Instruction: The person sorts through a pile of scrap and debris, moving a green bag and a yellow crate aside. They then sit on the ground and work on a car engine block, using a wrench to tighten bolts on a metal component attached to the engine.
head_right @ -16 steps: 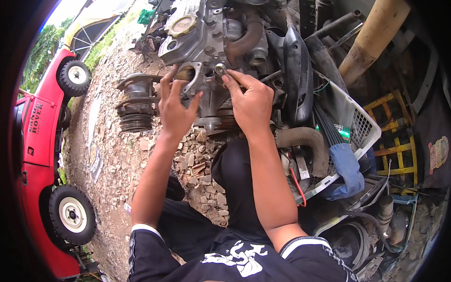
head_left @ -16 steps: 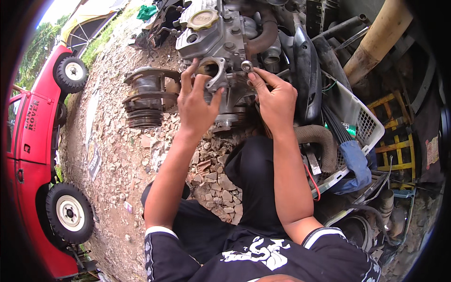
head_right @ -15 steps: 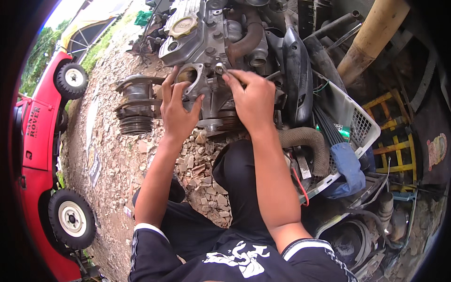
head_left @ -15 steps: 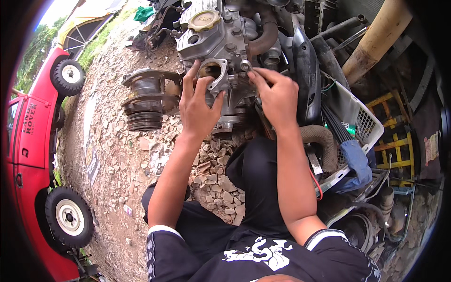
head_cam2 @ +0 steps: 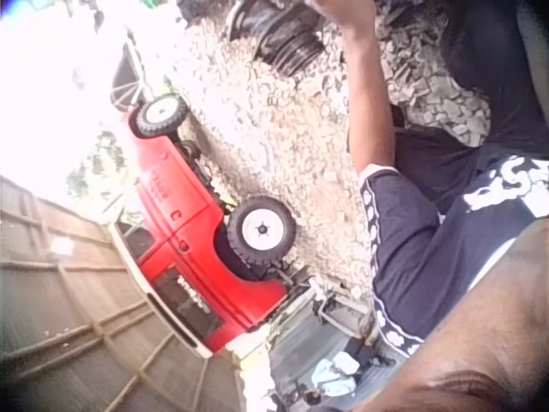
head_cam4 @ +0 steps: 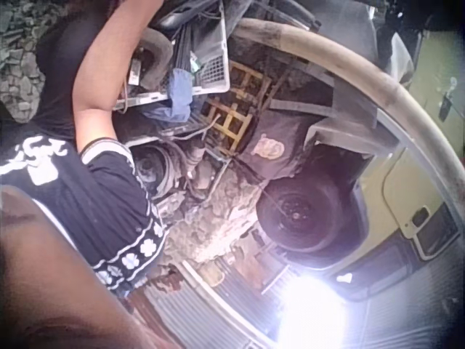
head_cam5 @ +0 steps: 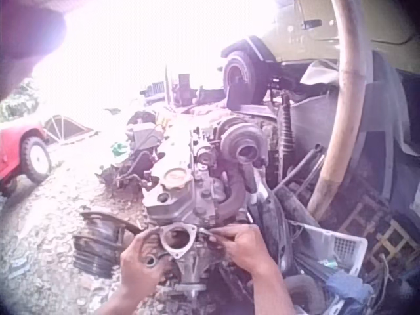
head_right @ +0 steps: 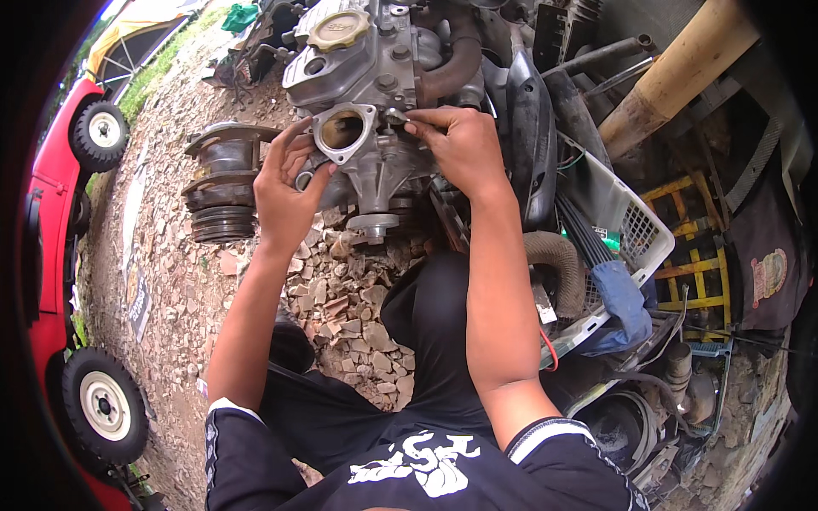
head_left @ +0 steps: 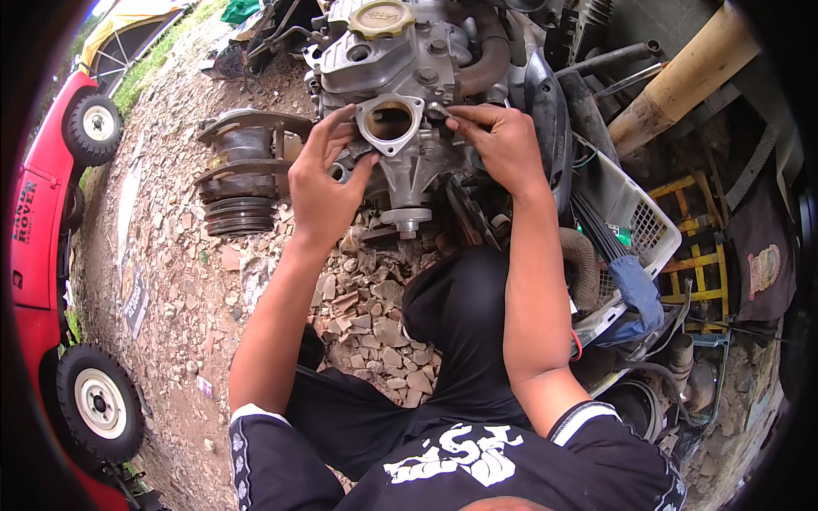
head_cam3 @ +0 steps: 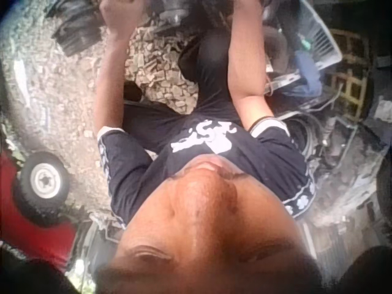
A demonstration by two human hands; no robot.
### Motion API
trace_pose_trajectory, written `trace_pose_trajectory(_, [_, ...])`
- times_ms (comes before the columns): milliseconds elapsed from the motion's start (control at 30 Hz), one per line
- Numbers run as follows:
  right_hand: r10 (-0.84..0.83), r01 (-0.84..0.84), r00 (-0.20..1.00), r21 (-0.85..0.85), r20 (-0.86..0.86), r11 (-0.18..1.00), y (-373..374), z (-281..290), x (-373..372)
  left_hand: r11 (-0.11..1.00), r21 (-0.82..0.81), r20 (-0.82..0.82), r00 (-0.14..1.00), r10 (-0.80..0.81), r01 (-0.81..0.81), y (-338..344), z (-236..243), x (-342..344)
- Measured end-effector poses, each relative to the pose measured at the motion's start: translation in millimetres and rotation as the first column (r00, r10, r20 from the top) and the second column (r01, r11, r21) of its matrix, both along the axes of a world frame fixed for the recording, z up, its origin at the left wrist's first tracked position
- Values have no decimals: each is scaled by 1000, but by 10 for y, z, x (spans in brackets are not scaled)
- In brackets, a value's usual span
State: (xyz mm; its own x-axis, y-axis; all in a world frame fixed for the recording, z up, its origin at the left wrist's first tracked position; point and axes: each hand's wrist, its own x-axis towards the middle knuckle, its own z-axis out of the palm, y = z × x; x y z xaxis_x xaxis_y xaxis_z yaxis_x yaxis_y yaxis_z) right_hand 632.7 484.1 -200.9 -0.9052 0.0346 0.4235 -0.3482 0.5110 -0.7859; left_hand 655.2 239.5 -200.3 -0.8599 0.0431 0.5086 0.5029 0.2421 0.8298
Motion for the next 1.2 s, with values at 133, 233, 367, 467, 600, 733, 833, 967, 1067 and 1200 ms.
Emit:
trace_pose_trajectory(133, [-86, 110, 989, -210, 121, 971, 47, 101, 81, 991, 121, 84, 994, -64, 54, -61, -67, 17])
trace_pose_trajectory(233, [75, -34, 994, -449, 74, 893, 75, 83, 41, 998, 63, 213, 977, -32, 19, -177, -120, -13])
trace_pose_trajectory(367, [224, -142, 970, -532, 92, 835, 15, 149, 108, 1000, -8, 282, 959, 1, 1, -154, -51, 61])
trace_pose_trajectory(467, [258, -164, 961, -546, 100, 822, 28, 175, 128, 999, 42, 250, 968, 16, -28, -121, -60, 90])
trace_pose_trajectory(600, [270, -190, 962, -587, 50, 787, 73, 51, 82, 997, 35, 263, 963, 63, -74, -50, -33, 132])
trace_pose_trajectory(733, [217, -173, 976, -582, 6, 795, 90, -55, 27, 995, -9, 296, 951, 93, -94, -45, 4, 120])
trace_pose_trajectory(833, [37, 3, 992, -324, 118, 946, 88, -35, -25, 989, 49, 206, 970, 128, -141, -52, -29, 46])
trace_pose_trajectory(967, [-7, 18, 995, -111, 103, 994, 77, 70, -103, 978, -70, -114, 975, 189, -197, 151, 14, -23])
trace_pose_trajectory(1067, [-6, 12, 999, -126, 53, 992, 66, -20, -147, 918, -270, -273, 937, 217, -291, 263, 126, -31])
trace_pose_trajectory(1200, [75, -56, 992, -183, 103, 981, 69, -63, -190, 952, -250, -173, 976, 135, -176, 342, 132, -63])
